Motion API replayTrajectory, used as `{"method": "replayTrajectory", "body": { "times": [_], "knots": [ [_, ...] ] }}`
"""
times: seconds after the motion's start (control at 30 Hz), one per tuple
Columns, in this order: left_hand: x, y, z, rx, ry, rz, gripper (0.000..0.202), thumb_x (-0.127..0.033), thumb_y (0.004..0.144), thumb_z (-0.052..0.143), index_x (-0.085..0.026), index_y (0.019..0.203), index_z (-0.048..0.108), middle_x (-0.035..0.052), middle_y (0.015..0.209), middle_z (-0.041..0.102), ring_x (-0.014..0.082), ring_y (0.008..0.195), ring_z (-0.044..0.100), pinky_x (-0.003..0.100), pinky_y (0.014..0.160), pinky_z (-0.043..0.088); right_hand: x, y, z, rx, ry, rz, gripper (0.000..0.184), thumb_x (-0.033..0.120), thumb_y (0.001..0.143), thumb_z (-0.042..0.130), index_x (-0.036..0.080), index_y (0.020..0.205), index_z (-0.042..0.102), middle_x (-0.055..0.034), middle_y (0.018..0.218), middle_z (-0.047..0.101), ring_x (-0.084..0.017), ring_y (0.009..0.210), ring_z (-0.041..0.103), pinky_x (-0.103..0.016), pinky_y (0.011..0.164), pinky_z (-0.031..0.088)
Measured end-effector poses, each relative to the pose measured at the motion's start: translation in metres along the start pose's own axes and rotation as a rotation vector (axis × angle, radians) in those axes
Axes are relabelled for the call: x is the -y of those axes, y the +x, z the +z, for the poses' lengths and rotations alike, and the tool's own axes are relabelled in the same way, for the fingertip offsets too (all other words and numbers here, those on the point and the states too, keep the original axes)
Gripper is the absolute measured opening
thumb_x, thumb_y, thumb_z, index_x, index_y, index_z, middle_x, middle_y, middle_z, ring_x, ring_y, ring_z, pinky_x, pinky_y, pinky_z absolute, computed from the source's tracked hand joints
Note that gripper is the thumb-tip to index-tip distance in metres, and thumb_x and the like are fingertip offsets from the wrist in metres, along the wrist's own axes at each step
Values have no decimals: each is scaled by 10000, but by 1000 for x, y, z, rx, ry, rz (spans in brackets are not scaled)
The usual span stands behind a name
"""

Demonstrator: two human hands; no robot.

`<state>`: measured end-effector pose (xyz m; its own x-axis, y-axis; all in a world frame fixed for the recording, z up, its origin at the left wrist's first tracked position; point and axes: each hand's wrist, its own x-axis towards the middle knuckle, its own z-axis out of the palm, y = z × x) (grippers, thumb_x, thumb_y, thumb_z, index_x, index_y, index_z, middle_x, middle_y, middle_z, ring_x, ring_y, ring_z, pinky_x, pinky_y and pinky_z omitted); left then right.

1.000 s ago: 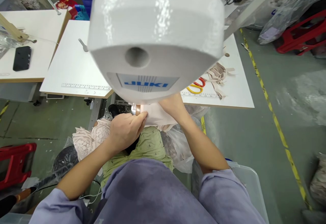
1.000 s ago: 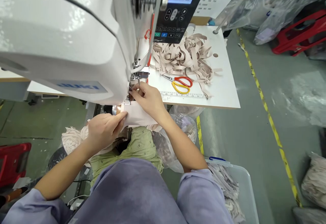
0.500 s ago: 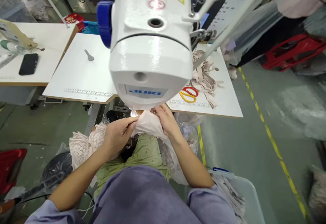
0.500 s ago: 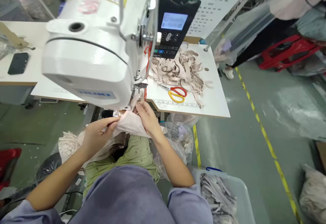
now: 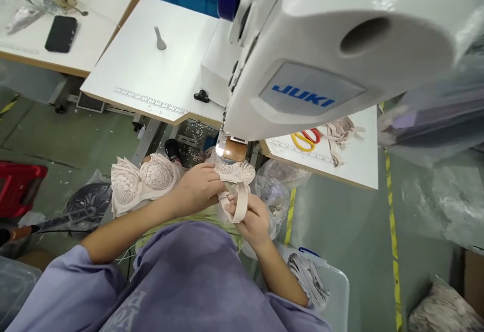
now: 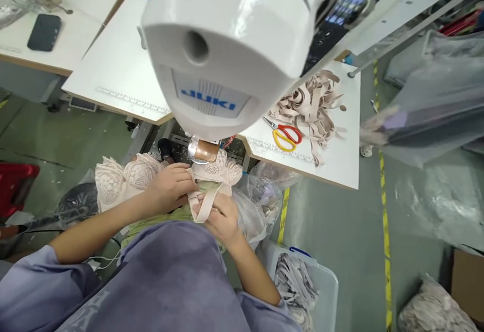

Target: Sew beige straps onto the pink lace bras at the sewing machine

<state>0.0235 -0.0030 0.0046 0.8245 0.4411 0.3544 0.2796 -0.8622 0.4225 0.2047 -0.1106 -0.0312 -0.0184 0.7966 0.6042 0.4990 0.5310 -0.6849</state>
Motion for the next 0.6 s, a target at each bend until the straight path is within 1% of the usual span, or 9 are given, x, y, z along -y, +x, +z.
{"method": "replayTrajectory", "body": {
  "times": [0.07, 0.17, 0.3, 0.4, 0.47, 0.5, 0.53, 0.57, 0.6],
  "knots": [
    [3, -1, 0, -86, 82, 60, 233, -242, 970, 494, -198, 792, 639, 9, 687, 654, 162, 692, 604, 363, 944, 485, 1, -1, -2, -2, -58, -97, 332, 89, 842, 699, 318, 1081, 726, -17, 938, 739, -202, 891, 729, -328, 752, 589],
    [3, -2, -5, -183, 121, 102, 233, -282, 986, 504, -203, 806, 630, -5, 673, 647, 149, 672, 593, 346, 942, 483, 2, -2, -3, 0, -85, -145, 327, 105, 847, 707, 314, 1097, 742, -23, 882, 744, -206, 870, 736, -318, 740, 594],
    [1, -1, -12, -244, 112, 126, 271, -314, 1005, 488, -209, 793, 619, -20, 632, 625, 135, 627, 573, 324, 909, 495, 4, -2, -4, 10, -72, -163, 318, 119, 868, 686, 294, 1126, 747, -38, 877, 750, -215, 877, 735, -325, 754, 599],
    [3, -1, -11, -268, 108, 136, 289, -335, 1008, 492, -203, 786, 623, -21, 619, 621, 133, 609, 566, 323, 889, 502, 8, -2, -5, 32, -69, -157, 301, 147, 891, 666, 316, 1129, 739, -34, 898, 749, -213, 885, 732, -327, 758, 600],
    [4, -3, -10, -264, 110, 130, 285, -345, 1002, 506, -198, 797, 637, -17, 622, 630, 138, 611, 572, 327, 855, 505, 8, -2, -7, 36, -63, -156, 319, 136, 879, 672, 329, 1126, 730, -29, 908, 744, -214, 894, 728, -327, 766, 598],
    [4, -4, -11, -242, 111, 119, 270, -342, 999, 512, -194, 823, 653, -12, 630, 641, 143, 615, 579, 324, 818, 505, 5, -3, -8, 40, -57, -155, 335, 129, 866, 679, 333, 1128, 724, -30, 920, 741, -217, 904, 725, -333, 778, 596],
    [1, -5, -12, -200, 101, 93, 252, -328, 997, 514, -189, 856, 670, -6, 640, 652, 147, 616, 585, 315, 767, 500, 0, -4, -8, 47, -51, -145, 345, 128, 855, 684, 333, 1130, 716, -33, 940, 738, -221, 917, 721, -342, 794, 594],
    [-3, -6, -15, -134, 69, 51, 245, -308, 997, 512, -187, 871, 683, -4, 638, 654, 147, 601, 585, 299, 706, 487, -8, -7, -9, 54, -49, -106, 343, 131, 852, 674, 327, 1132, 707, -39, 966, 733, -225, 935, 716, -356, 817, 590],
    [-10, -6, -20, -44, 6, 8, 257, -294, 999, 507, -188, 852, 689, -8, 615, 643, 140, 568, 573, 278, 640, 466, -18, -10, -10, 70, -51, -34, 336, 137, 860, 647, 316, 1140, 696, -50, 1004, 726, -228, 963, 707, -373, 848, 583]
  ]
}}
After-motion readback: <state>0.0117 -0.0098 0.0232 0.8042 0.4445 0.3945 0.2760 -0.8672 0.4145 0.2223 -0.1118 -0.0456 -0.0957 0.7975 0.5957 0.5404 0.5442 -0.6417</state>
